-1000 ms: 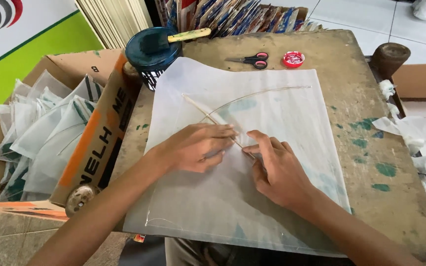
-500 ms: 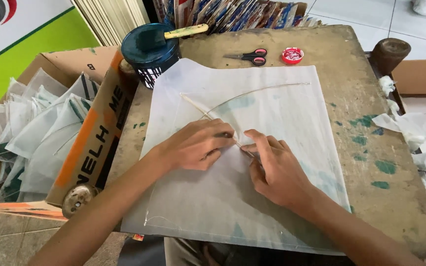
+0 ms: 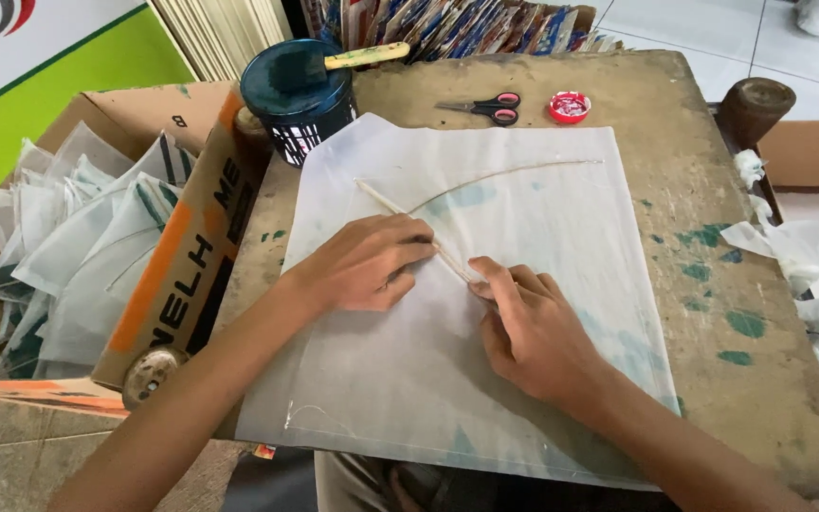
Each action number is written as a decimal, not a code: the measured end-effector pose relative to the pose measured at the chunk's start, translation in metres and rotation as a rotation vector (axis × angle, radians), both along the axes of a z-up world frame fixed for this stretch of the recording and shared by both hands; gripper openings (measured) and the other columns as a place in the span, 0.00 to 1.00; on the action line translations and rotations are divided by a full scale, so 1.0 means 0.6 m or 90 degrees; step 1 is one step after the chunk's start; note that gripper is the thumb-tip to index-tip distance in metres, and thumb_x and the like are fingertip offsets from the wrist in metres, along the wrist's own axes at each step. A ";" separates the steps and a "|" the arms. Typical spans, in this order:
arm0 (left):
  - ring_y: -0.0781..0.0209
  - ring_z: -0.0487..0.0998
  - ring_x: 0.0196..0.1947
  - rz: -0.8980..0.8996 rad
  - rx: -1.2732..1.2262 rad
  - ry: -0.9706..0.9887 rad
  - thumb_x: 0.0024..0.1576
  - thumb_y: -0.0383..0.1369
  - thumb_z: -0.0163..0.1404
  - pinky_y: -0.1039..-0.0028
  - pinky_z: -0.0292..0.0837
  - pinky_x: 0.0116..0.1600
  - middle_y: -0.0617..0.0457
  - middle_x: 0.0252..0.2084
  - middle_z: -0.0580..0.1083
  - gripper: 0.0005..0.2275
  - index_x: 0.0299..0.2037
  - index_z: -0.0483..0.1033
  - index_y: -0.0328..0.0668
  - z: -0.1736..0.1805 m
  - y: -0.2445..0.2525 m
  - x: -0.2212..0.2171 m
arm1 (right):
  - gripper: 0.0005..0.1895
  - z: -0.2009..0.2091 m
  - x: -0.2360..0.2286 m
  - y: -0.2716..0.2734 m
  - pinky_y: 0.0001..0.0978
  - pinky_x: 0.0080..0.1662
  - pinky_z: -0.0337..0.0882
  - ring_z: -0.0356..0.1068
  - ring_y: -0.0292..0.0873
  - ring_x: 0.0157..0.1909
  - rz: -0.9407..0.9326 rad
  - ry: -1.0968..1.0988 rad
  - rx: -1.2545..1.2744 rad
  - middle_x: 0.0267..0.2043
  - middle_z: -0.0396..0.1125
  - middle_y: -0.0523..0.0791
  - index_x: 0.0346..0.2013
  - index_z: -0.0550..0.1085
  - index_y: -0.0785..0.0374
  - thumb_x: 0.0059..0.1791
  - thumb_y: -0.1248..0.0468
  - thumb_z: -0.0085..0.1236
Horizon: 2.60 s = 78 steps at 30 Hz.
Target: Gluing a bamboo frame onto kite paper to assemble a kite.
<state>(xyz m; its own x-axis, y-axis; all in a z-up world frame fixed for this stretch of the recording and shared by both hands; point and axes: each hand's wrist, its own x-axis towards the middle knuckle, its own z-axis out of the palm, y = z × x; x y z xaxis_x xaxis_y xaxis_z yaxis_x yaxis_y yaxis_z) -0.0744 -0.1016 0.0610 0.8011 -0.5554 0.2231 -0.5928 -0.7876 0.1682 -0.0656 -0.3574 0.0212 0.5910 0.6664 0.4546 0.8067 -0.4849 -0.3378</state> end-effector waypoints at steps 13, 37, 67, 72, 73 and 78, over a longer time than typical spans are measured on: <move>0.52 0.79 0.43 0.062 0.009 -0.006 0.51 0.26 0.39 0.67 0.72 0.51 0.45 0.43 0.78 0.16 0.40 0.81 0.35 -0.007 0.027 0.021 | 0.24 0.009 -0.005 0.002 0.39 0.45 0.74 0.77 0.46 0.47 -0.011 -0.027 -0.002 0.37 0.79 0.45 0.58 0.67 0.56 0.46 0.69 0.50; 0.54 0.76 0.54 0.073 0.010 0.001 0.46 0.28 0.37 0.61 0.62 0.61 0.51 0.47 0.76 0.21 0.45 0.81 0.41 -0.037 0.040 0.033 | 0.32 0.176 0.002 0.039 0.52 0.49 0.76 0.77 0.59 0.51 0.006 0.331 -0.303 0.48 0.76 0.54 0.68 0.55 0.45 0.50 0.70 0.37; 0.55 0.75 0.53 0.111 0.043 0.031 0.50 0.47 0.52 0.57 0.60 0.63 0.55 0.52 0.75 0.19 0.49 0.78 0.48 -0.022 0.037 0.019 | 0.21 0.016 0.048 0.155 0.50 0.38 0.75 0.74 0.55 0.36 -0.124 -0.005 0.115 0.33 0.73 0.50 0.58 0.55 0.61 0.50 0.73 0.38; 0.54 0.76 0.54 0.125 0.008 0.067 0.51 0.45 0.53 0.58 0.60 0.65 0.55 0.52 0.74 0.18 0.49 0.79 0.49 -0.001 0.038 0.009 | 0.23 -0.014 0.067 0.151 0.41 0.38 0.74 0.74 0.52 0.37 -0.018 -0.134 0.117 0.34 0.74 0.49 0.59 0.59 0.64 0.48 0.74 0.40; 0.54 0.76 0.56 0.129 0.002 0.089 0.51 0.43 0.54 0.58 0.60 0.67 0.55 0.54 0.74 0.17 0.49 0.79 0.50 0.007 0.036 0.006 | 0.24 -0.016 0.066 0.152 0.39 0.38 0.73 0.74 0.50 0.37 -0.002 -0.171 0.107 0.34 0.75 0.49 0.59 0.60 0.65 0.48 0.74 0.41; 0.52 0.76 0.55 0.131 -0.020 0.112 0.52 0.41 0.52 0.58 0.61 0.68 0.51 0.50 0.72 0.15 0.48 0.78 0.50 0.031 0.044 -0.002 | 0.26 -0.024 0.071 0.151 0.40 0.42 0.73 0.76 0.50 0.42 0.009 -0.115 0.105 0.37 0.75 0.49 0.61 0.59 0.63 0.47 0.74 0.42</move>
